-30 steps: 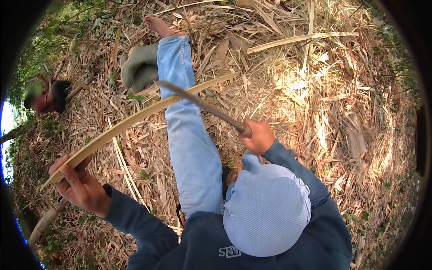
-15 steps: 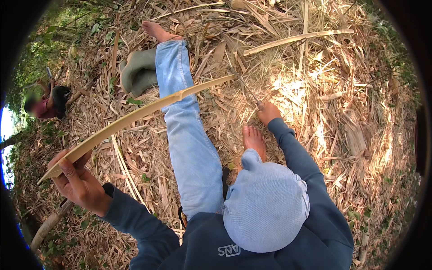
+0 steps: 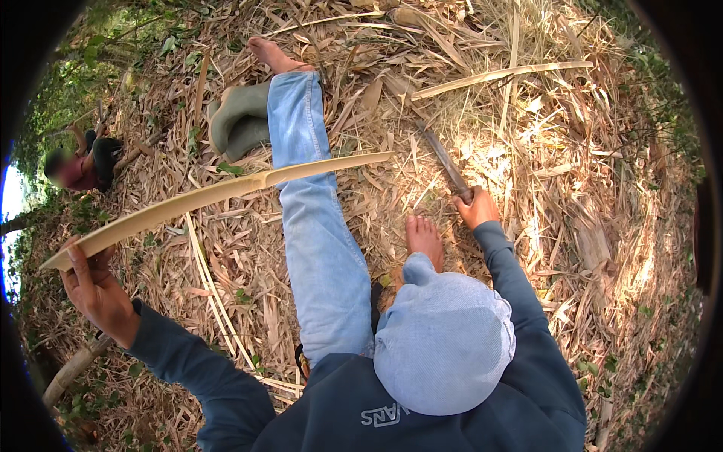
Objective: The person sits on the ground in a bamboo grove and uses a machete to split a long bamboo stalk into thin strips. They hold the stalk with one hand and repeatedly strike it with the machete to separate the layers, producing multiple thin strips.
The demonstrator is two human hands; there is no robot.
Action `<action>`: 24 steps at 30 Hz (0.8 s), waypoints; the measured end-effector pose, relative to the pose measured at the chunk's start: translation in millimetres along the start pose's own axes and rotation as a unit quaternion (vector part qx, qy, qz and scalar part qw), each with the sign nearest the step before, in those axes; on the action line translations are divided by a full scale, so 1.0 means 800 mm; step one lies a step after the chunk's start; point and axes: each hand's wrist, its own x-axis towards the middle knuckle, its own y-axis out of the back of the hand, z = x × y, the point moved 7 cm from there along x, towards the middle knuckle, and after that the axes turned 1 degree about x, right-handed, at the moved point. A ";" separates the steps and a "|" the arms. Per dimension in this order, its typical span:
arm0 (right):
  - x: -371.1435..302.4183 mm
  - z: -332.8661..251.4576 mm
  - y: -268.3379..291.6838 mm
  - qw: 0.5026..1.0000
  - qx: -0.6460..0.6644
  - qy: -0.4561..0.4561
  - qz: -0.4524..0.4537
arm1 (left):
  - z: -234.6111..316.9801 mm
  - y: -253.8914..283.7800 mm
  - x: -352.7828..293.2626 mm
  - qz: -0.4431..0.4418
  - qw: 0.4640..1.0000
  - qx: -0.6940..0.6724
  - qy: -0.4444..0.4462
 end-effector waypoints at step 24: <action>-0.032 -0.155 -0.057 0.922 0.350 0.165 0.021 | -0.122 -0.386 -0.208 -0.475 0.876 0.080 0.007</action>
